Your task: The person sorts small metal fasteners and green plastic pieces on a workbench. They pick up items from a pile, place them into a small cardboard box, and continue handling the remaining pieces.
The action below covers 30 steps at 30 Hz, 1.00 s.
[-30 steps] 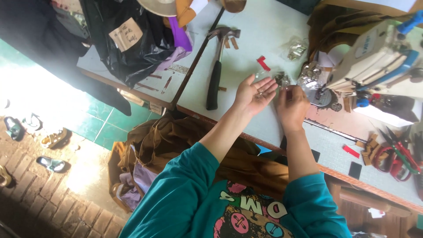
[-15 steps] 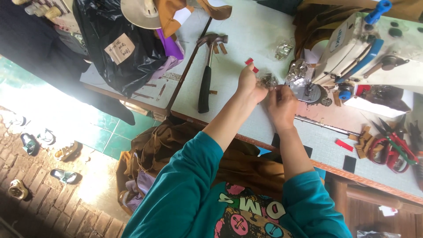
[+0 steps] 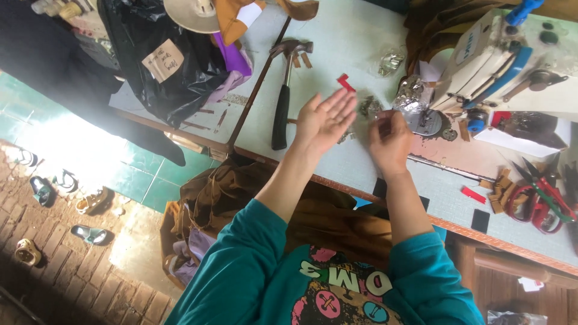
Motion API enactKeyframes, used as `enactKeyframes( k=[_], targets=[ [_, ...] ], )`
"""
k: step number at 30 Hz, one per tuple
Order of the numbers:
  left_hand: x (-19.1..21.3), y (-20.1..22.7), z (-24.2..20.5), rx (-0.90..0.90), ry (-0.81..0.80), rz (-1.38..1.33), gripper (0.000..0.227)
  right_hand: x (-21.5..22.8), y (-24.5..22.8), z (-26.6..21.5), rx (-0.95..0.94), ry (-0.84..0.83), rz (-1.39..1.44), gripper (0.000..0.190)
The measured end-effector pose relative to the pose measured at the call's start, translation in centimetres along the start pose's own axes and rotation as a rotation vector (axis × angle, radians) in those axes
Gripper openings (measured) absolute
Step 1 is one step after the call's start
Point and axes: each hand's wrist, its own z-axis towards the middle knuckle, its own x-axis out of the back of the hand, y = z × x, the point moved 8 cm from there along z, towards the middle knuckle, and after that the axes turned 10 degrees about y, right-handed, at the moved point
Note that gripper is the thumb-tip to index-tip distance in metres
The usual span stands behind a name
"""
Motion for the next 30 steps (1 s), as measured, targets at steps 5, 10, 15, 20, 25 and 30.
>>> enactKeyframes(
  k=[5,10,15,20,25,30],
  targets=[
    [7.4,3.4,4.6,-0.163,-0.061,-0.051,0.062,0.9,-1.6,-0.8,0.155,-0.013,-0.039,0.009],
    [7.9,2.3,6.4,-0.109,-0.201,-0.127,0.066,-0.6,-4.2,-2.0,0.132,-0.286,-0.165,0.008],
    [7.8,1.9,6.8,-0.102,-0.294,-0.139,0.073,-3.0,-4.7,-2.2,0.238,-0.416,-0.408,0.015],
    [7.9,1.9,7.1,-0.078,-0.347,-0.155,0.074,-4.0,-3.0,-3.0,0.208,-0.475,-0.458,0.013],
    [8.1,1.5,7.1,-0.049,-0.359,-0.168,0.075,-3.4,-3.1,-2.8,0.186,-0.466,-0.427,0.011],
    [8.4,1.3,7.5,-0.049,-0.357,-0.171,0.074,-3.1,-3.5,-1.1,-0.019,-0.414,-0.204,0.007]
  ],
)
